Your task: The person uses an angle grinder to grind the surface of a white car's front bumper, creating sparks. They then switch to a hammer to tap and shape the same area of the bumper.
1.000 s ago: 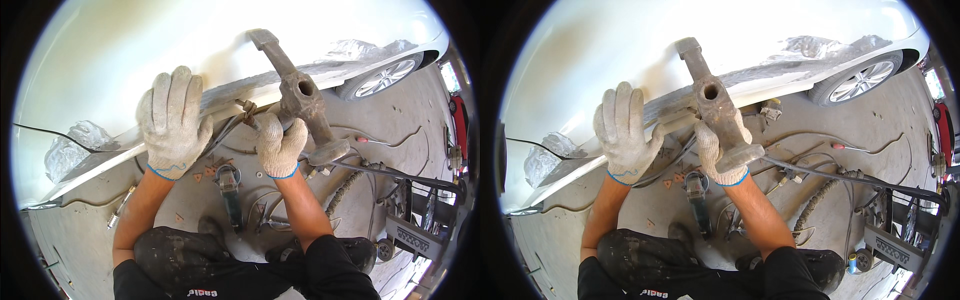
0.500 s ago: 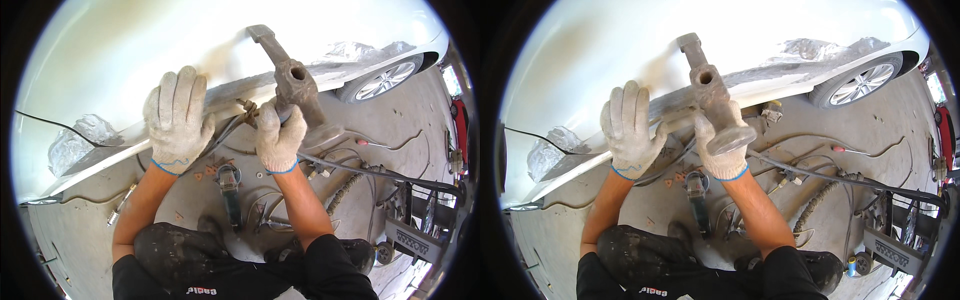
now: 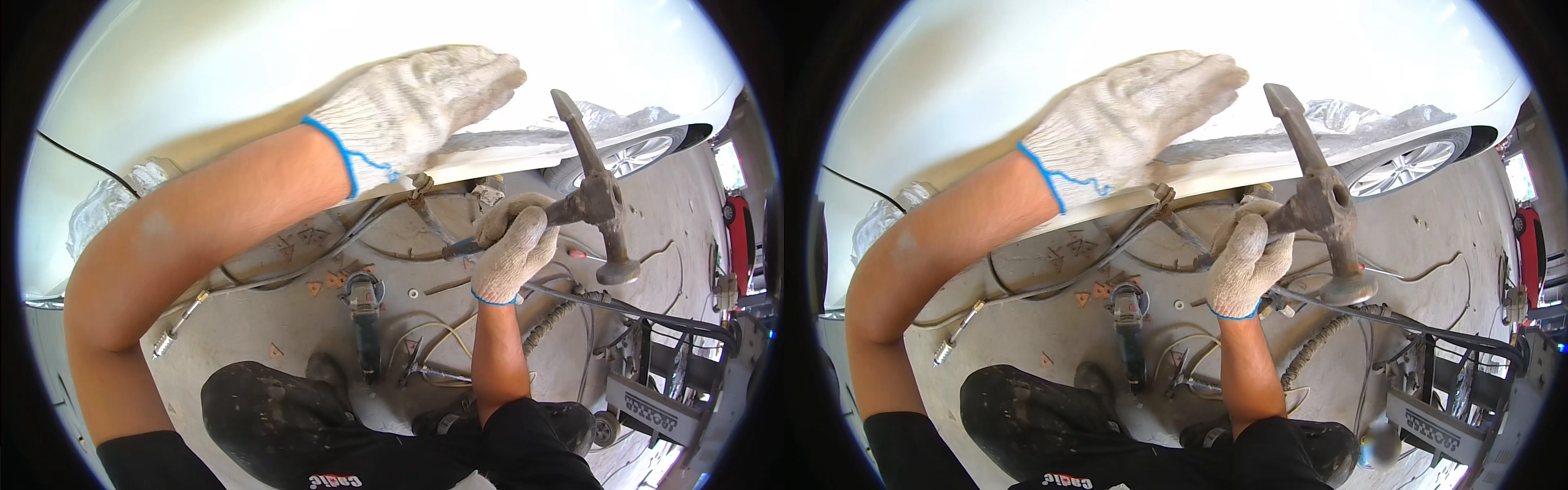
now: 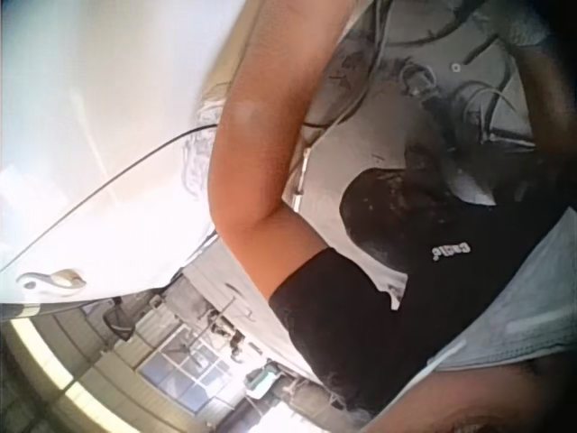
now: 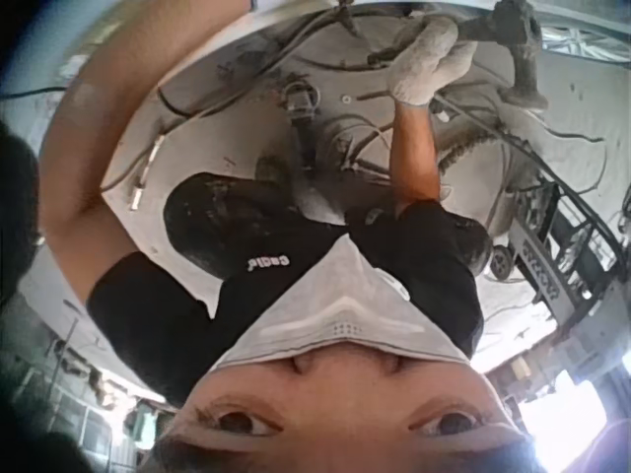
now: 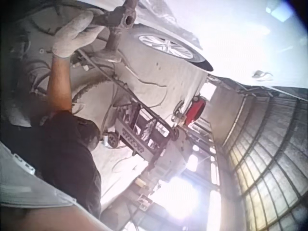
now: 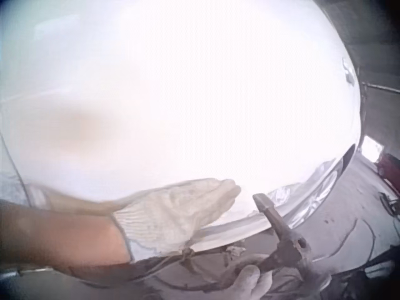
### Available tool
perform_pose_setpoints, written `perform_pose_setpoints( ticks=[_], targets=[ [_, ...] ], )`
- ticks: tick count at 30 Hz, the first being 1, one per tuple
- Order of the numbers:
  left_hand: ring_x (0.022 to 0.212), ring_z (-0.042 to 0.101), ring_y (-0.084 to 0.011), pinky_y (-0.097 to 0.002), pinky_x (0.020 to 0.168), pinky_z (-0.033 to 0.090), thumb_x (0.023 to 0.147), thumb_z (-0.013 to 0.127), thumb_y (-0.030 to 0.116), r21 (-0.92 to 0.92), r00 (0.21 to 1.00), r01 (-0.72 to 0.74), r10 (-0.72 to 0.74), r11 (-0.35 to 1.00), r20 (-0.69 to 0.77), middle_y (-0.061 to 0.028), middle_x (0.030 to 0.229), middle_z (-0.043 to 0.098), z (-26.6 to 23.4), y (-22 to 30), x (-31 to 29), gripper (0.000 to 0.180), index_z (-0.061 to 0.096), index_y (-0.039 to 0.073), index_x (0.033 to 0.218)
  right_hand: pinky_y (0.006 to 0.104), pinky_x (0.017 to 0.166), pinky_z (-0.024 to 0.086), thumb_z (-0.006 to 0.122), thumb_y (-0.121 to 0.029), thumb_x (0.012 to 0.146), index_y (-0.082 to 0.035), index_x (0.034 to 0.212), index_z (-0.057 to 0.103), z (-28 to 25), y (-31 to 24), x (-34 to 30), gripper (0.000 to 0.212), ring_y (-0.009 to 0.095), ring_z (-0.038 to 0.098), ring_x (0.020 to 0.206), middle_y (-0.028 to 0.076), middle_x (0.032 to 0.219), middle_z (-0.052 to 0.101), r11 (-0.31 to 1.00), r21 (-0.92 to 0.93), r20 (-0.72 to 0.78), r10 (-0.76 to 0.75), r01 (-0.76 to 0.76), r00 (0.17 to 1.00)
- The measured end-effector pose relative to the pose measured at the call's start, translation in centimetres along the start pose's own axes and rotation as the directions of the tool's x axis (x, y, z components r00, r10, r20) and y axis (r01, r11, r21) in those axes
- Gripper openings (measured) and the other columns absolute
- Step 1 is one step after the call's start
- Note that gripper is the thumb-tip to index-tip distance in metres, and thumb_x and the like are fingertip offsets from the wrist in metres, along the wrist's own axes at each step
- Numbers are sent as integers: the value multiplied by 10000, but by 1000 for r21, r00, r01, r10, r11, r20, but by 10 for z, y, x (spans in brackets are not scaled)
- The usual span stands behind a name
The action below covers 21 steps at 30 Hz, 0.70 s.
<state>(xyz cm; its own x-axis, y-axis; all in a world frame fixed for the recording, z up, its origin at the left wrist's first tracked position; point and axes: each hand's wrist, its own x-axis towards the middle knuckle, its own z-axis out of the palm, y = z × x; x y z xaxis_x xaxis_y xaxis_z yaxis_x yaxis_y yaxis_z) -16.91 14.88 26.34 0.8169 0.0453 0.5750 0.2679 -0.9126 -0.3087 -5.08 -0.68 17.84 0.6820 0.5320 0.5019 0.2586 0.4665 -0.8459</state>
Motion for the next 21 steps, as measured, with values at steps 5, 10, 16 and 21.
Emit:
perform_pose_setpoints(
  ticks=[5, 10, 16, 21],
  targets=[
    [1435, 369, -209, -340, 1204, 321, 703, 825, 290, 21, 984, 13, -16, 1000, 178, -44, 1573, 367, -46, -9, -39, 906, 413, 103, 1488, 254, 427, 328, 539, -342, 1028, -40, 967, 509, 2, 7, -6, 309, 81, 412, 474, 18, 597, 460, 998, -1, 65, -61, 61, 996],
    [1398, 408, -249, -378, 1155, 378, 618, 860, 240, 133, 967, 69, -99, 989, 234, -66, 1508, 441, -58, -6, -72, 875, 504, 65, 1398, 231, 436, 335, 553, -328, 1023, -27, 986, 546, 11, 7, -18, 303, 57, 425, 473, -2, 612, 491, 996, -77, 113, -25, 33, 993],
    [1350, 447, -274, -392, 1123, 403, 582, 848, 234, 193, 968, 58, -103, 979, 227, -87, 1456, 478, -55, -2, -73, 816, 562, 44, 1323, 269, 567, 440, 595, -360, 997, -21, 967, 577, 24, 3, -10, 341, 113, 546, 636, 38, 743, 577, 972, -93, 212, -192, 216, 958],
    [1330, 466, -277, -391, 1108, 408, 570, 834, 210, 204, 982, 34, -71, 978, 178, -98, 1445, 493, -53, -3, -76, 802, 581, 36, 1311, 277, 618, 443, 636, -341, 975, -7, 928, 580, 28, 5, -14, 342, 114, 523, 684, 34, 731, 567, 991, -63, 140, -105, 115, 984]
  ],
)
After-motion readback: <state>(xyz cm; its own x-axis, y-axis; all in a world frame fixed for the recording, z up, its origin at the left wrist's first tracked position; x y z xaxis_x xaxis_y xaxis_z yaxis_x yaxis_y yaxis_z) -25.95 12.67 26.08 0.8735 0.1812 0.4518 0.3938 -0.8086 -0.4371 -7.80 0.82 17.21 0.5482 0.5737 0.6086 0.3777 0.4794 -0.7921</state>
